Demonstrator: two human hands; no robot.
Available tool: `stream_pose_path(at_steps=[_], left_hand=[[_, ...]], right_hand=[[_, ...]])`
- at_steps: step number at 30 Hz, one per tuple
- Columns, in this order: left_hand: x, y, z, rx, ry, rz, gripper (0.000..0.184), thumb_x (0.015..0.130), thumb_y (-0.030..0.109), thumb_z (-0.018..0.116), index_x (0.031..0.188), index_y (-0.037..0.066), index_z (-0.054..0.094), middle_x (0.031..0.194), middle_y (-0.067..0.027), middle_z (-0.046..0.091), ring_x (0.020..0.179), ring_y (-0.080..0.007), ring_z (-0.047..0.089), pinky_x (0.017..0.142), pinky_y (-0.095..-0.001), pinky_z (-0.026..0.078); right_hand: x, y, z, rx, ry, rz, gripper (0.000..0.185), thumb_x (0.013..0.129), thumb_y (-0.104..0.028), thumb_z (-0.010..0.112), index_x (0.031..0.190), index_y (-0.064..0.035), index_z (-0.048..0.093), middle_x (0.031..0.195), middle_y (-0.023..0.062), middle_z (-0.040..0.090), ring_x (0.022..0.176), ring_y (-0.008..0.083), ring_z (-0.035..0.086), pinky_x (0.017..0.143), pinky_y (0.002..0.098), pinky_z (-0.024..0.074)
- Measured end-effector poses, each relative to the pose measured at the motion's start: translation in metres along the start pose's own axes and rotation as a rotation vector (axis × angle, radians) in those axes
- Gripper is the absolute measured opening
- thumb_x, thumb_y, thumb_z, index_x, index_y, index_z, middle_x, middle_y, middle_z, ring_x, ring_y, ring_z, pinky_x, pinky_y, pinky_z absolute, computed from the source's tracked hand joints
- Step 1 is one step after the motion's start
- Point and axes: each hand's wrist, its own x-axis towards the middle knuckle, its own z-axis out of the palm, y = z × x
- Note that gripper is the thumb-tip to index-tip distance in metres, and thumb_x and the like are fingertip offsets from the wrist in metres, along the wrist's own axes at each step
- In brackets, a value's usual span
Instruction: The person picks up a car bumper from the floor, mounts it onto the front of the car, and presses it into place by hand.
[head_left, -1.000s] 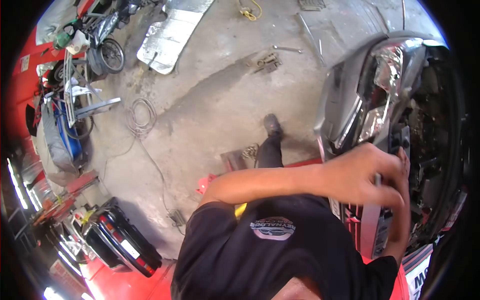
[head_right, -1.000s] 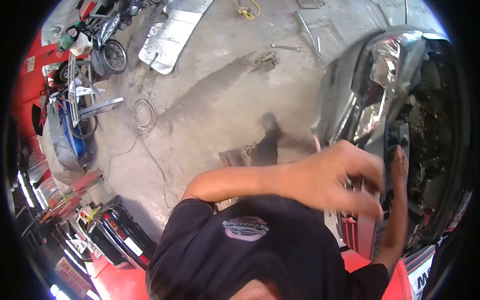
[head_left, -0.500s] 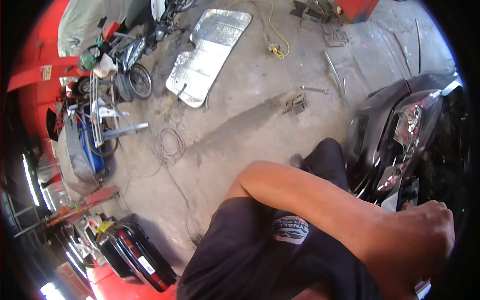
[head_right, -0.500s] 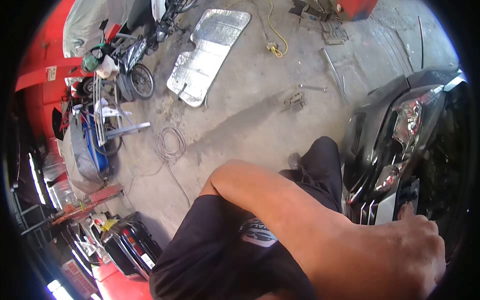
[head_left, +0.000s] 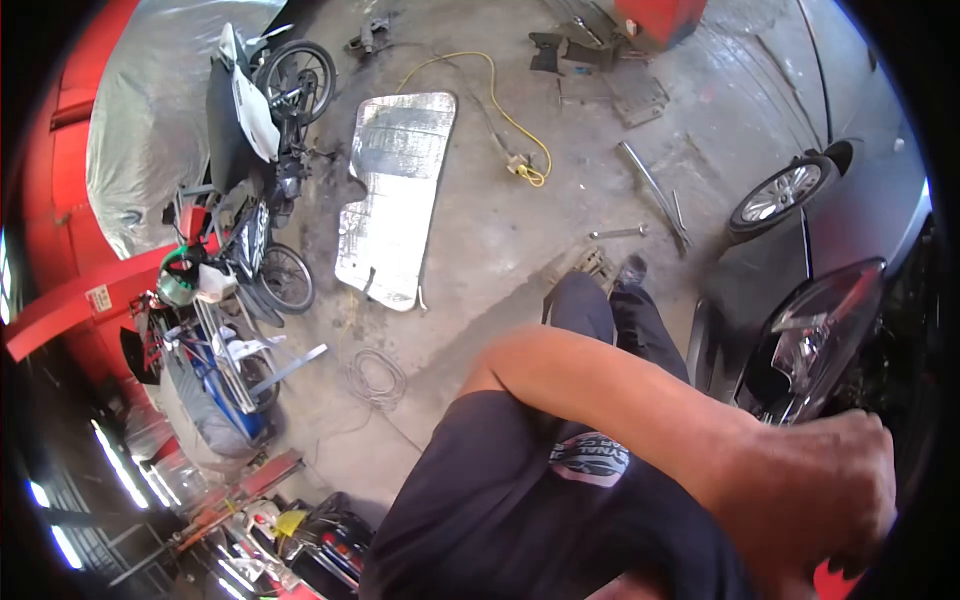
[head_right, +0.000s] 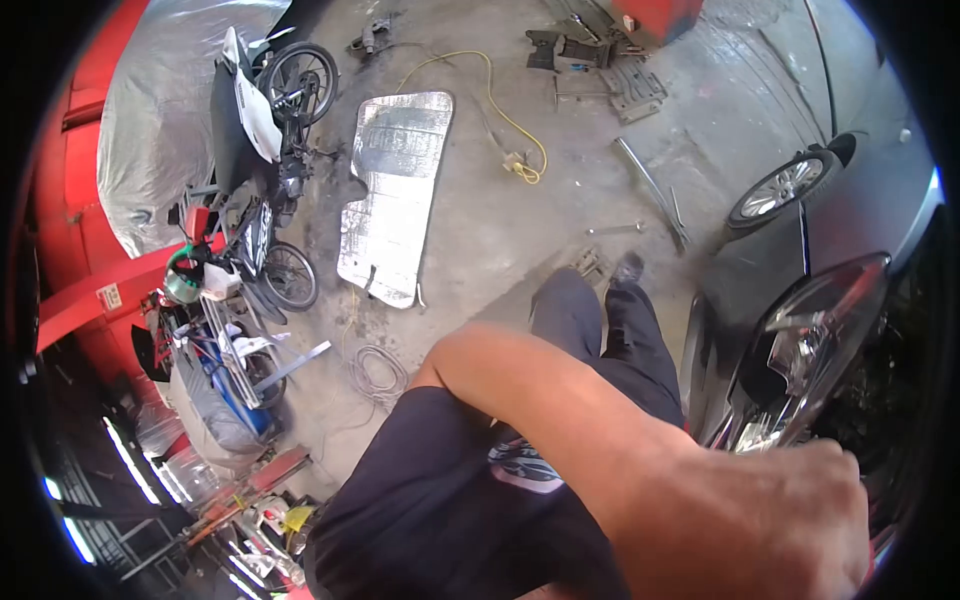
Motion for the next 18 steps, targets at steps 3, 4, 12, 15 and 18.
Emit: stream_pose_path(at_steps=[3,4,12,15,18], left_hand=[[0.028,-0.020,-0.049,0.053,-0.027,-0.039,0.040,0.062,0.039,0.082,0.066,0.006,0.060,0.062,-0.0126,0.059,0.062,-0.0352,0.063,0.055,-0.0450,0.047],[0.029,-0.045,-0.075,0.023,0.000,-0.050,0.037,0.069,0.035,0.079,0.069,0.004,0.059,0.064,-0.0123,0.058,0.063,-0.0349,0.062,0.055,-0.0433,0.047],[-0.151,-0.393,-0.405,0.398,0.226,-1.264,0.040,0.094,0.035,0.066,0.104,-0.003,0.070,0.092,-0.0135,0.073,0.083,-0.0191,0.070,0.077,-0.0345,0.055],[-0.289,-0.513,-0.540,0.804,0.119,-1.385,0.033,0.088,0.029,0.069,0.102,-0.002,0.069,0.102,-0.0248,0.071,0.097,-0.0405,0.069,0.085,-0.0470,0.054],[-0.352,-0.589,-0.663,1.110,-0.258,-1.574,0.032,0.087,0.022,0.069,0.107,-0.003,0.065,0.108,-0.0295,0.067,0.103,-0.0457,0.065,0.090,-0.0526,0.052]], right_hand=[[-0.045,0.003,-0.013,0.023,0.019,0.256,0.024,0.101,-0.022,0.047,0.099,-0.0009,0.057,0.073,0.0123,0.058,0.058,0.0284,0.058,0.051,0.0419,0.0477],[-0.064,0.004,-0.017,0.023,0.040,0.347,0.024,0.101,-0.023,0.047,0.099,-0.0010,0.057,0.073,0.0120,0.058,0.057,0.0281,0.057,0.050,0.0418,0.0475],[-0.297,-0.116,0.034,0.452,-0.445,0.847,0.016,0.100,-0.015,0.040,0.096,-0.0044,0.052,0.056,0.0062,0.047,0.039,0.0213,0.046,0.032,0.0380,0.0364],[-0.312,-0.301,0.073,0.545,-0.730,0.922,0.015,0.097,-0.011,0.041,0.091,-0.0048,0.054,0.060,0.0043,0.048,0.046,0.0192,0.049,0.038,0.0359,0.0390],[-0.289,-0.454,0.101,0.658,-0.910,1.004,0.015,0.093,-0.007,0.042,0.086,-0.0053,0.056,0.063,0.0024,0.049,0.054,0.0171,0.051,0.044,0.0337,0.0415]])
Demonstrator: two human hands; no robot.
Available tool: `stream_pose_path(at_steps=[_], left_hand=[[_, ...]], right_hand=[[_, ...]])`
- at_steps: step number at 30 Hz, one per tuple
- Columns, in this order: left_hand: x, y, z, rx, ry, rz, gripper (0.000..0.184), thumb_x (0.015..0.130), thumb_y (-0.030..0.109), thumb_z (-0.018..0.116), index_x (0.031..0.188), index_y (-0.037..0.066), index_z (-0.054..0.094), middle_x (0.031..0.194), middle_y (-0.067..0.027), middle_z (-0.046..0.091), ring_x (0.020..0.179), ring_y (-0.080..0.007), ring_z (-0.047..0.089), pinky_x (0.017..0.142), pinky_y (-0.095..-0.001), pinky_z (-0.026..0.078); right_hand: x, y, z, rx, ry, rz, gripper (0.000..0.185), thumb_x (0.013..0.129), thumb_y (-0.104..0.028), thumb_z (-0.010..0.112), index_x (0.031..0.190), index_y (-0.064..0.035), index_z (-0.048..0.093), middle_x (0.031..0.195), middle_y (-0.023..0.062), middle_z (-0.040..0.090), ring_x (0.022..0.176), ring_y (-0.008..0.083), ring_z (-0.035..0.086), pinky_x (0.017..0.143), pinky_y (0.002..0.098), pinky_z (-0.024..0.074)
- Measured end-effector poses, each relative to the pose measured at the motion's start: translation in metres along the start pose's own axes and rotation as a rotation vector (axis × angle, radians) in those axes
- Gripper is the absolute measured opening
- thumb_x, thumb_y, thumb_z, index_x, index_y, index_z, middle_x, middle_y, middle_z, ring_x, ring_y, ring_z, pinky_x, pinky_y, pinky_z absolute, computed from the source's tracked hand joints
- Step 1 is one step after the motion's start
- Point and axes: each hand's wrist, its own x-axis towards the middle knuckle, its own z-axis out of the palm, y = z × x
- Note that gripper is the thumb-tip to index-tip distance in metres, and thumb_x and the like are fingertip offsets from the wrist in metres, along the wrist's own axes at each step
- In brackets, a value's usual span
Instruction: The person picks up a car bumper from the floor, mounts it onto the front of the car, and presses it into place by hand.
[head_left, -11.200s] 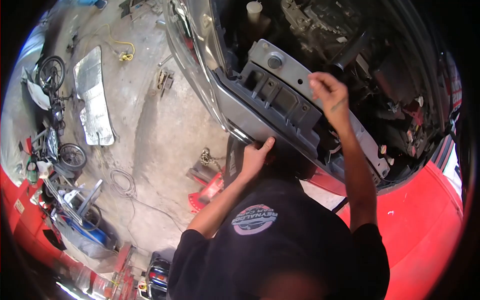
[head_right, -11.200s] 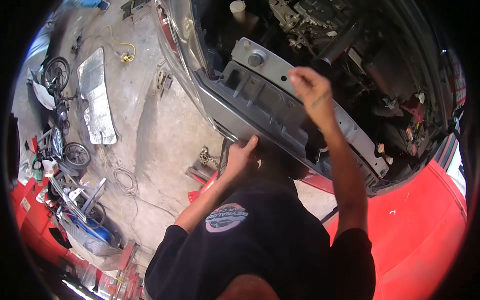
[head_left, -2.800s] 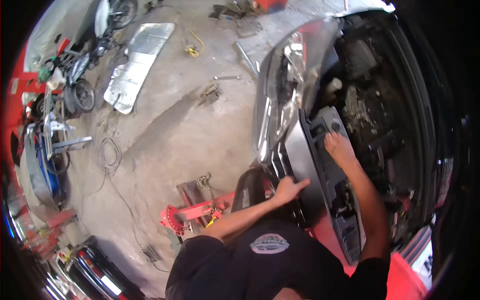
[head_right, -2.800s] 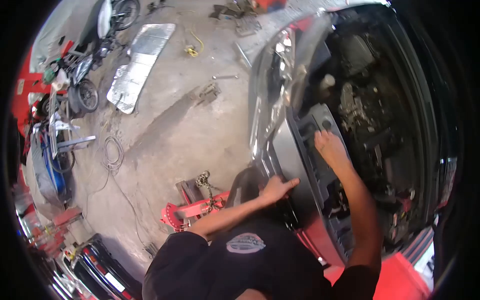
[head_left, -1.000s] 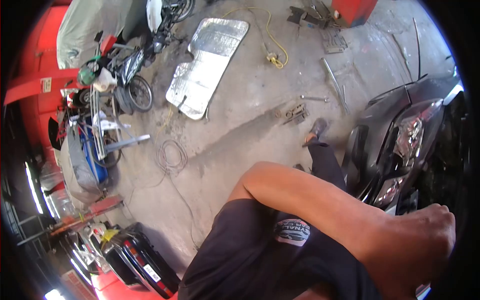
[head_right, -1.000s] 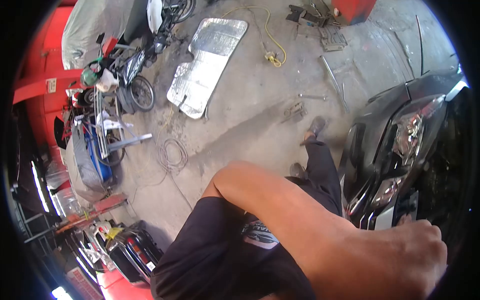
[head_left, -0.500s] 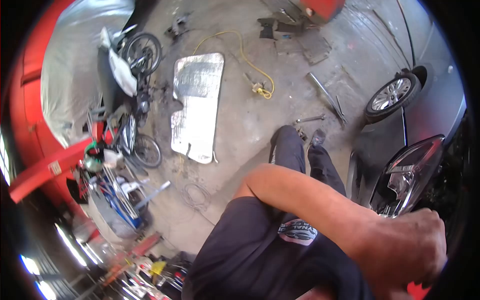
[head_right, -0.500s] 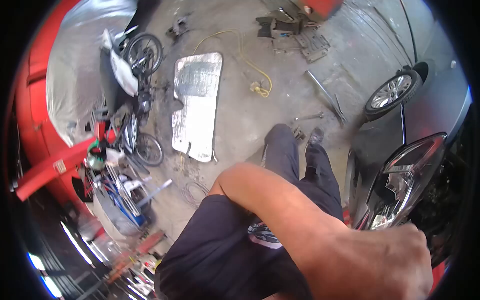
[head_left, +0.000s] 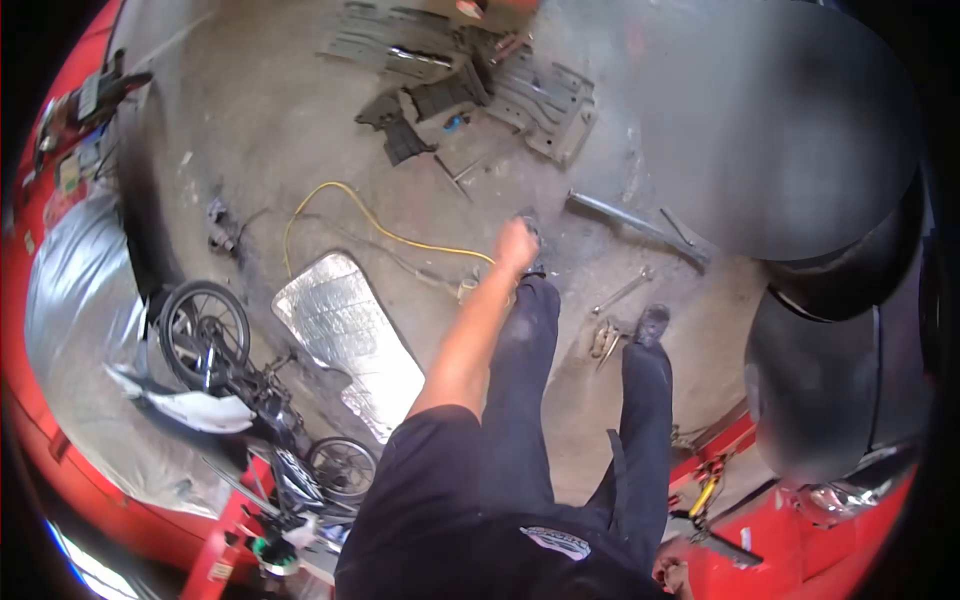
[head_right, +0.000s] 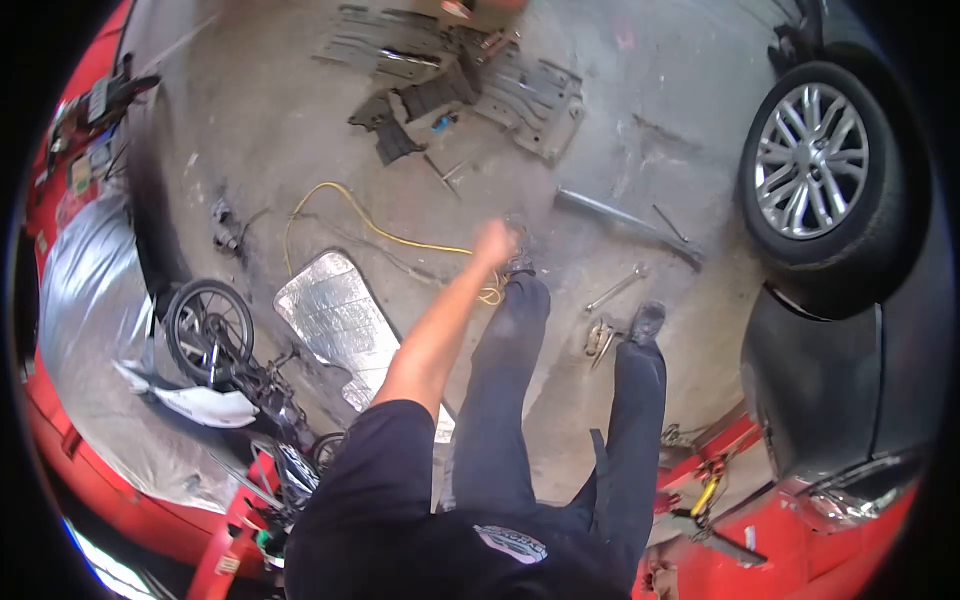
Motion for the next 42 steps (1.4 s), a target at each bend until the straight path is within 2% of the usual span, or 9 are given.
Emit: stream_pose_path(at_steps=[4,5,8,12,18,21,28,36,42], left_hand=[[0.129,-0.044,-0.006,0.148,0.315,0.181,0.039,0.088,0.020,0.068,0.114,-0.006,0.057,0.114,-0.0318,0.060,0.112,-0.0462,0.059,0.097,-0.0515,0.048],[0.152,-0.041,-0.009,0.161,0.319,0.174,0.040,0.088,0.020,0.069,0.116,-0.005,0.056,0.116,-0.0309,0.060,0.112,-0.0456,0.059,0.097,-0.0516,0.049],[0.215,-0.036,-0.007,0.236,0.359,0.193,0.044,0.087,0.021,0.071,0.120,-0.003,0.055,0.119,-0.0293,0.059,0.112,-0.0455,0.059,0.095,-0.0519,0.050],[0.253,-0.034,0.001,0.409,0.229,0.157,0.034,0.092,0.020,0.064,0.120,0.004,0.055,0.115,-0.0259,0.061,0.109,-0.0456,0.060,0.091,-0.0531,0.051],[0.193,-0.078,-0.011,0.331,0.097,0.457,0.017,0.095,0.011,0.051,0.112,0.008,0.055,0.103,-0.0235,0.063,0.095,-0.0445,0.064,0.077,-0.0553,0.051],[0.110,-0.085,-0.040,0.248,0.080,0.489,0.018,0.092,0.006,0.050,0.109,0.010,0.054,0.100,-0.0210,0.061,0.094,-0.0455,0.062,0.077,-0.0553,0.050],[-0.023,-0.040,-0.095,0.237,-0.016,0.428,0.022,0.090,0.002,0.051,0.111,0.009,0.054,0.103,-0.0193,0.060,0.099,-0.0432,0.061,0.078,-0.0537,0.049],[0.047,-0.078,-0.052,0.530,-0.002,0.350,0.027,0.090,0.005,0.050,0.114,0.011,0.058,0.105,-0.0199,0.063,0.100,-0.0398,0.066,0.080,-0.0521,0.054],[0.105,-0.093,-0.039,0.605,0.029,0.165,0.033,0.091,0.008,0.052,0.123,0.011,0.057,0.114,-0.0216,0.063,0.100,-0.0416,0.067,0.081,-0.0514,0.056]], right_hand=[[-0.030,-0.049,0.065,0.052,-0.118,0.128,0.018,0.088,-0.002,0.044,0.079,-0.0059,0.058,0.068,-0.0002,0.051,0.063,0.0144,0.055,0.053,0.0309,0.0449],[0.027,0.082,0.050,-0.076,0.008,0.088,0.021,0.088,0.001,0.043,0.082,-0.0064,0.062,0.069,0.0004,0.056,0.063,0.0150,0.059,0.057,0.0290,0.0481],[0.017,0.077,0.079,0.386,-0.055,0.151,0.029,0.086,0.002,0.041,0.093,-0.0031,0.068,0.074,0.0041,0.062,0.070,0.0175,0.062,0.065,0.0285,0.0504],[-0.016,-0.041,0.104,0.282,0.084,0.288,0.017,0.097,-0.005,0.049,0.085,-0.0037,0.060,0.069,-0.0016,0.056,0.057,0.0101,0.055,0.050,0.0283,0.0454],[0.016,-0.008,0.078,0.024,-0.007,0.133,0.015,0.100,-0.011,0.051,0.098,-0.0065,0.065,0.072,-0.0017,0.060,0.054,0.0109,0.054,0.045,0.0294,0.0424],[0.002,-0.118,0.081,0.069,-0.010,0.215,0.011,0.101,-0.014,0.055,0.103,-0.0069,0.063,0.073,0.0000,0.060,0.058,0.0126,0.056,0.046,0.0297,0.0434],[0.060,-0.145,0.086,0.249,-0.064,-0.280,0.025,0.101,-0.018,0.057,0.117,0.0004,0.063,0.072,0.0065,0.060,0.055,0.0146,0.057,0.049,0.0291,0.0473],[0.046,-0.181,0.093,0.158,0.021,-0.462,0.025,0.100,-0.018,0.057,0.114,0.0025,0.062,0.074,0.0049,0.059,0.057,0.0123,0.054,0.051,0.0278,0.0451],[0.042,-0.117,0.089,0.231,-0.021,-0.172,0.024,0.100,-0.018,0.060,0.115,0.0006,0.061,0.073,0.0056,0.061,0.057,0.0142,0.058,0.051,0.0286,0.0497]])
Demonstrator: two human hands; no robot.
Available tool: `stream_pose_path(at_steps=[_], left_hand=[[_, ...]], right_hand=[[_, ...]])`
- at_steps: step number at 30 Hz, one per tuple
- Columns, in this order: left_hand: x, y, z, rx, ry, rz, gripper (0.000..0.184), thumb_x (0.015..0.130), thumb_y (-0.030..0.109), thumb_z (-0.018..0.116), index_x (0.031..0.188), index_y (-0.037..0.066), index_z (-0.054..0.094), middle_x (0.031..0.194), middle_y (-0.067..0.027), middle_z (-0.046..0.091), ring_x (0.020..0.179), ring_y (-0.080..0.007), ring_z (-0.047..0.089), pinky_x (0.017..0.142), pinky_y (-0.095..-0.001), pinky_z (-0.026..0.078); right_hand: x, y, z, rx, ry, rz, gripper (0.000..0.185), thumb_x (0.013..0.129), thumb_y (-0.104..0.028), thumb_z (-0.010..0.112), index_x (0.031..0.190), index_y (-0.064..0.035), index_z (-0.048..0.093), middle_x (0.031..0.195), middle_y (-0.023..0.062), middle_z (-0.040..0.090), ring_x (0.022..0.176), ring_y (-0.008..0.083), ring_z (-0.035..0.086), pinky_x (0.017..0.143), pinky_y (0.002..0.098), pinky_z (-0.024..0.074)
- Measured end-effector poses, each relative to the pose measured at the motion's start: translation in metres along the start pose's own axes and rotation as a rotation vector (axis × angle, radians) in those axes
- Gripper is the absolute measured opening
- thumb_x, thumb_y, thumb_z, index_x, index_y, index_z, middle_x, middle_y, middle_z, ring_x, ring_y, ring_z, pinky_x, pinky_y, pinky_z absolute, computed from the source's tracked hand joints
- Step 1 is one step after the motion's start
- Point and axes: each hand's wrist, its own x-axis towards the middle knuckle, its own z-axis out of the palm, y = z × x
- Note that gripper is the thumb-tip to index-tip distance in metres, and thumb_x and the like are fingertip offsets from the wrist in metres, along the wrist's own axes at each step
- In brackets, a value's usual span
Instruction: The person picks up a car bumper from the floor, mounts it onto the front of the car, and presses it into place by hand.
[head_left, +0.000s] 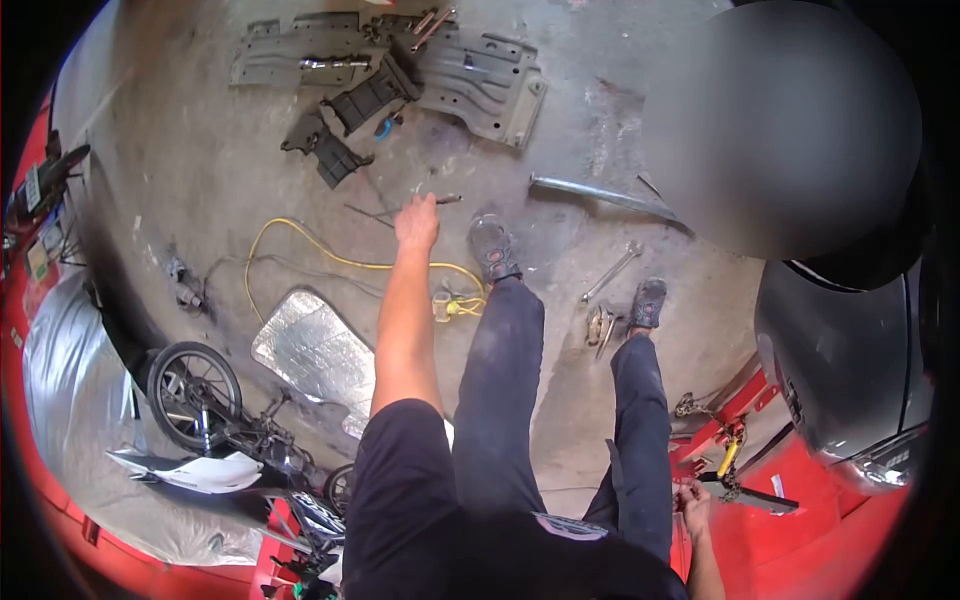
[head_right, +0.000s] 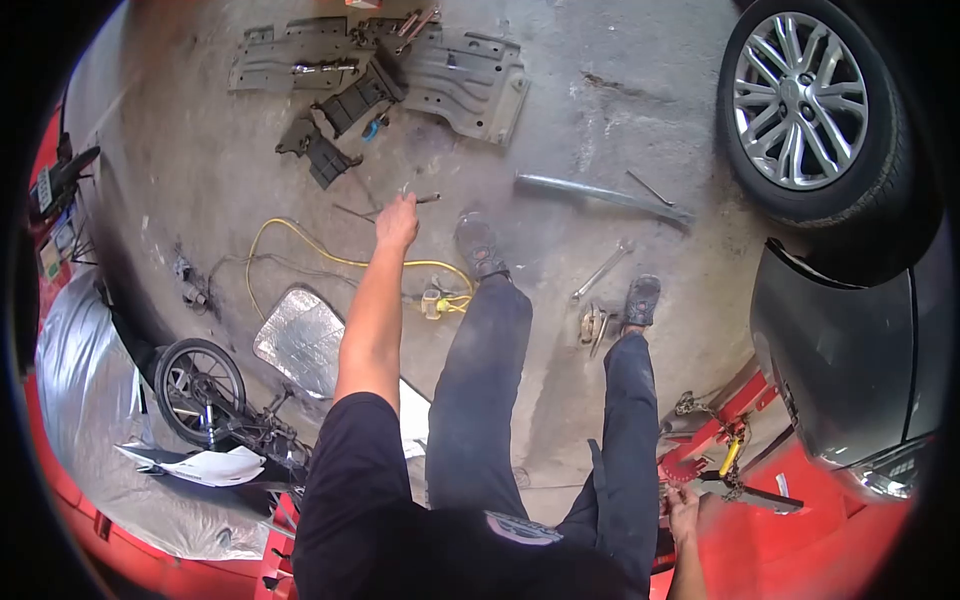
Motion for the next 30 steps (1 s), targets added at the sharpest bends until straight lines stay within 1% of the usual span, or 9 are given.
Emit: stream_pose_path(at_steps=[4,7,13,16,18,21,23,26,30], left_hand=[[-0.039,0.011,-0.001,-0.227,-0.057,-0.136,0.050,0.091,0.014,0.059,0.139,0.007,0.045,0.131,-0.0282,0.056,0.111,-0.0455,0.063,0.091,-0.0535,0.054],[-0.107,0.031,0.022,-0.520,-0.010,0.018,0.071,0.093,0.026,0.063,0.152,0.005,0.030,0.143,-0.0334,0.047,0.125,-0.0498,0.053,0.105,-0.0526,0.046],[-0.271,0.063,-0.085,-0.796,-0.329,0.191,0.043,0.095,0.022,0.059,0.132,-0.001,0.056,0.124,-0.0256,0.066,0.119,-0.0393,0.062,0.102,-0.0451,0.047],[-0.323,0.041,-0.130,-0.737,-0.306,0.213,0.034,0.095,0.020,0.058,0.120,-0.002,0.064,0.116,-0.0249,0.068,0.113,-0.0387,0.064,0.098,-0.0445,0.049],[-0.352,0.025,-0.141,-0.710,-0.206,0.155,0.033,0.094,0.020,0.058,0.118,-0.001,0.065,0.113,-0.0253,0.069,0.111,-0.0387,0.065,0.096,-0.0450,0.049],[-0.411,-0.013,-0.138,-0.456,-0.317,0.126,0.031,0.091,0.020,0.059,0.115,0.001,0.066,0.103,-0.0257,0.070,0.107,-0.0417,0.065,0.092,-0.0485,0.050],[-0.462,-0.030,-0.120,-0.291,-0.658,0.054,0.030,0.085,0.024,0.064,0.103,0.000,0.070,0.103,-0.0274,0.070,0.102,-0.0425,0.066,0.086,-0.0493,0.052],[-0.562,-0.072,-0.044,-0.490,-0.695,0.271,0.041,0.082,0.033,0.069,0.102,-0.003,0.070,0.103,-0.0287,0.070,0.104,-0.0399,0.068,0.087,-0.0493,0.053],[-0.625,-0.076,-0.066,-0.526,-0.741,-0.042,0.041,0.082,0.033,0.069,0.102,-0.003,0.070,0.103,-0.0285,0.070,0.104,-0.0398,0.068,0.087,-0.0493,0.053]], right_hand=[[-0.013,-0.001,0.003,-0.034,-0.008,-0.045,0.024,0.099,-0.019,0.062,0.113,-0.0002,0.063,0.078,0.0046,0.063,0.062,0.0137,0.060,0.053,0.0291,0.0506],[-0.028,-0.018,0.015,0.010,-0.025,-0.075,0.025,0.100,-0.019,0.061,0.115,0.0009,0.064,0.082,0.0049,0.065,0.064,0.0128,0.060,0.054,0.0286,0.0506],[-0.070,0.068,0.041,-0.204,0.183,-0.442,0.026,0.097,-0.014,0.059,0.113,0.0045,0.067,0.085,0.0082,0.068,0.064,0.0119,0.060,0.057,0.0272,0.0480],[-0.093,0.101,0.062,-0.032,0.166,-0.425,0.028,0.096,-0.016,0.060,0.115,0.0041,0.067,0.086,0.0103,0.069,0.064,0.0129,0.061,0.057,0.0282,0.0492],[-0.142,0.044,0.070,0.007,0.118,-0.221,0.028,0.096,-0.015,0.060,0.116,0.0038,0.067,0.084,0.0101,0.067,0.062,0.0133,0.060,0.053,0.0279,0.0483],[-0.137,0.040,0.069,0.177,0.010,-0.185,0.032,0.098,-0.018,0.060,0.120,0.0050,0.063,0.078,0.0068,0.063,0.059,0.0128,0.058,0.050,0.0257,0.0461],[-0.138,0.025,0.064,0.261,0.031,-0.259,0.034,0.099,-0.020,0.060,0.121,0.0049,0.062,0.078,0.0060,0.062,0.059,0.0124,0.058,0.050,0.0257,0.0468],[-0.140,0.011,0.057,0.338,0.061,-0.335,0.035,0.099,-0.021,0.060,0.124,0.0045,0.060,0.079,0.0053,0.061,0.060,0.0117,0.059,0.051,0.0254,0.0480],[-0.142,0.024,0.050,0.382,0.091,-0.374,0.036,0.099,-0.021,0.060,0.125,0.0038,0.059,0.080,0.0047,0.061,0.061,0.0110,0.059,0.052,0.0249,0.0492]])
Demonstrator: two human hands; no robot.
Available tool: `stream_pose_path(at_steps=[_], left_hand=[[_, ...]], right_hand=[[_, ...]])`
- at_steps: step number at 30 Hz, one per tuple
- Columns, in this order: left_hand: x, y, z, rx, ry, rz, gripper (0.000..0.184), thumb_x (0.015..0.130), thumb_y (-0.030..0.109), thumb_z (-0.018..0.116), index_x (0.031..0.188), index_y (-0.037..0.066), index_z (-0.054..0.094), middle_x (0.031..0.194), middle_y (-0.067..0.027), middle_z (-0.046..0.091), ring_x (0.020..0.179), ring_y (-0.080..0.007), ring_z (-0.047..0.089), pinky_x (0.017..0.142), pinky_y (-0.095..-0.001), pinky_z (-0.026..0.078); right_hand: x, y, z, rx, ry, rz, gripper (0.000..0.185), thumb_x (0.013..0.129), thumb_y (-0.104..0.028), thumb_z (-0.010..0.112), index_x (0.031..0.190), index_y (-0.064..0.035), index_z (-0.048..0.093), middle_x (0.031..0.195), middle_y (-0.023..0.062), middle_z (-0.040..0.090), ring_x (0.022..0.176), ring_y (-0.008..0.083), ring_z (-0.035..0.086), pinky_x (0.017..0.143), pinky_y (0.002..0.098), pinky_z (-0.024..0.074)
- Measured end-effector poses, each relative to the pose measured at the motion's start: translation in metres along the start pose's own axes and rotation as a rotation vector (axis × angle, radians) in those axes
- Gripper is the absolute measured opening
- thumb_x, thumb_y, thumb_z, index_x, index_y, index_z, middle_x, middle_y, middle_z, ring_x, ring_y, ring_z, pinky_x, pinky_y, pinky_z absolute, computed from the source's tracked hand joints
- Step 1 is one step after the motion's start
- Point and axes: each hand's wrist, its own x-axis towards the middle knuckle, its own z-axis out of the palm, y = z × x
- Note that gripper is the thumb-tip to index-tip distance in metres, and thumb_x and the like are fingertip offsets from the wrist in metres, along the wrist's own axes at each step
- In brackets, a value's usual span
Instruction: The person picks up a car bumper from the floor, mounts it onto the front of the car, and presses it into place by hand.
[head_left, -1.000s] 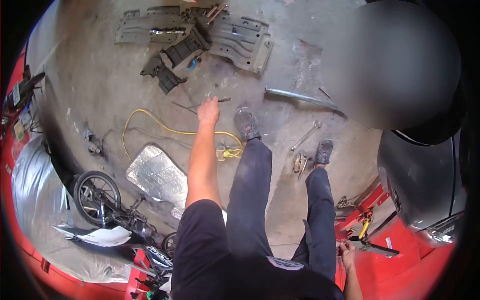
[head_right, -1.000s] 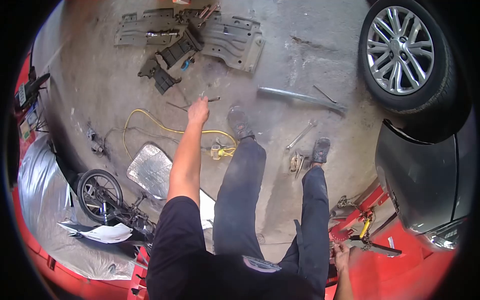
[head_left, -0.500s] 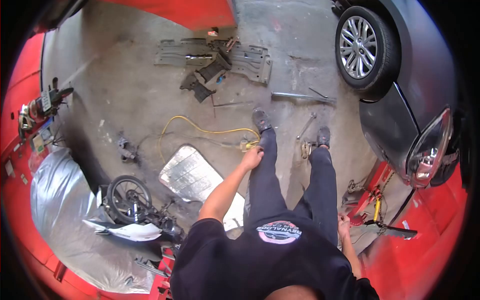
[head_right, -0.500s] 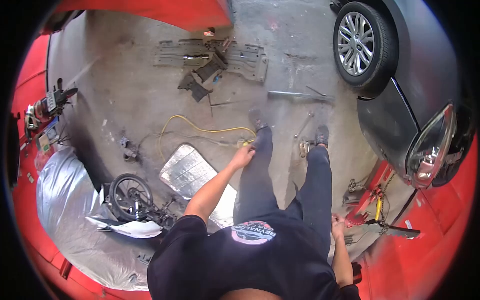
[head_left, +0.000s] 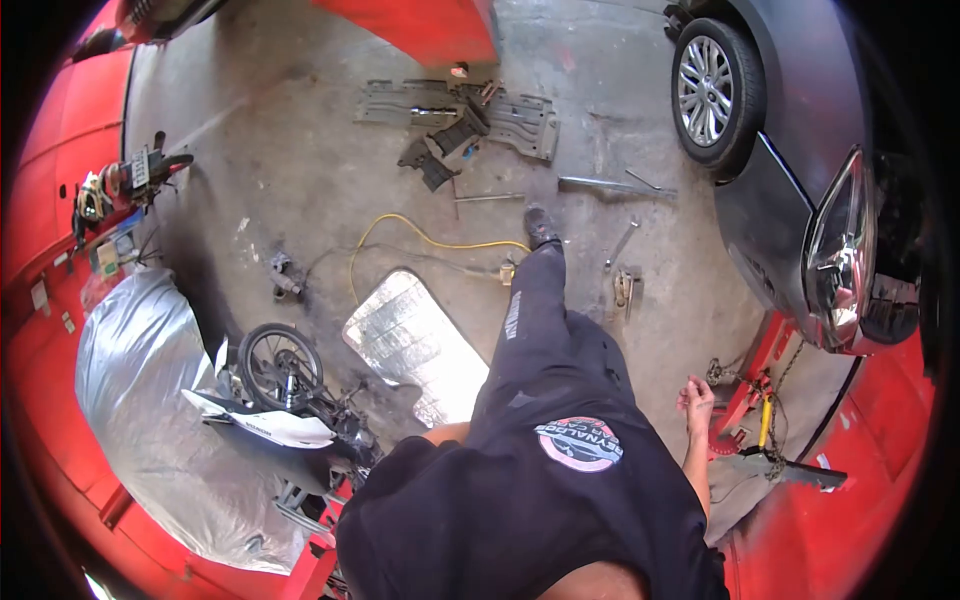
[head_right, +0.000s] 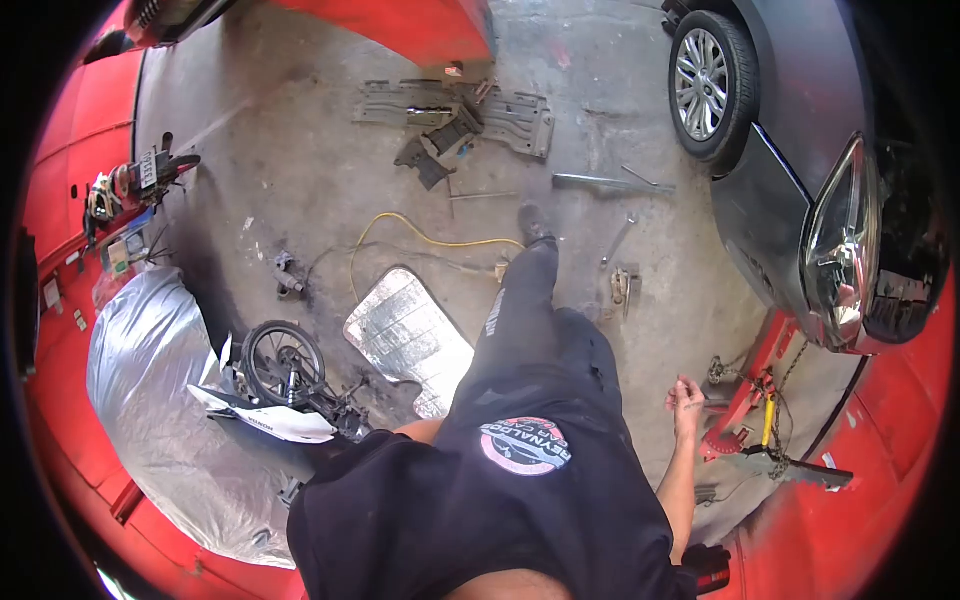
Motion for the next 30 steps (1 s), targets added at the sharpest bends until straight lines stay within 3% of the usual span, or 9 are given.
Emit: stream_pose_path(at_steps=[8,16,30], left_hand=[[0.002,-0.004,0.011,-0.118,0.229,0.007,0.041,0.082,0.033,0.069,0.102,-0.003,0.070,0.102,-0.0280,0.071,0.103,-0.0394,0.068,0.086,-0.0494,0.053],[0.016,0.005,0.039,-0.099,0.295,0.104,0.041,0.082,0.033,0.069,0.102,-0.003,0.070,0.101,-0.0275,0.071,0.102,-0.0390,0.069,0.084,-0.0494,0.054],[0.012,0.002,0.062,-0.014,0.214,0.077,0.041,0.083,0.033,0.068,0.103,-0.003,0.070,0.100,-0.0267,0.071,0.100,-0.0384,0.069,0.082,-0.0495,0.054]], right_hand=[[-0.027,0.110,-0.019,0.079,0.001,-0.019,0.035,0.098,-0.018,0.061,0.126,0.0041,0.059,0.080,0.0048,0.061,0.061,0.0113,0.060,0.049,0.0254,0.0497],[-0.063,0.221,-0.054,0.092,0.006,0.012,0.035,0.098,-0.015,0.060,0.126,0.0050,0.058,0.078,0.0057,0.061,0.059,0.0118,0.059,0.048,0.0260,0.0496],[-0.096,0.266,-0.054,0.249,0.080,0.041,0.036,0.098,-0.017,0.061,0.128,0.0045,0.058,0.081,0.0072,0.063,0.059,0.0131,0.061,0.049,0.0269,0.0516]])
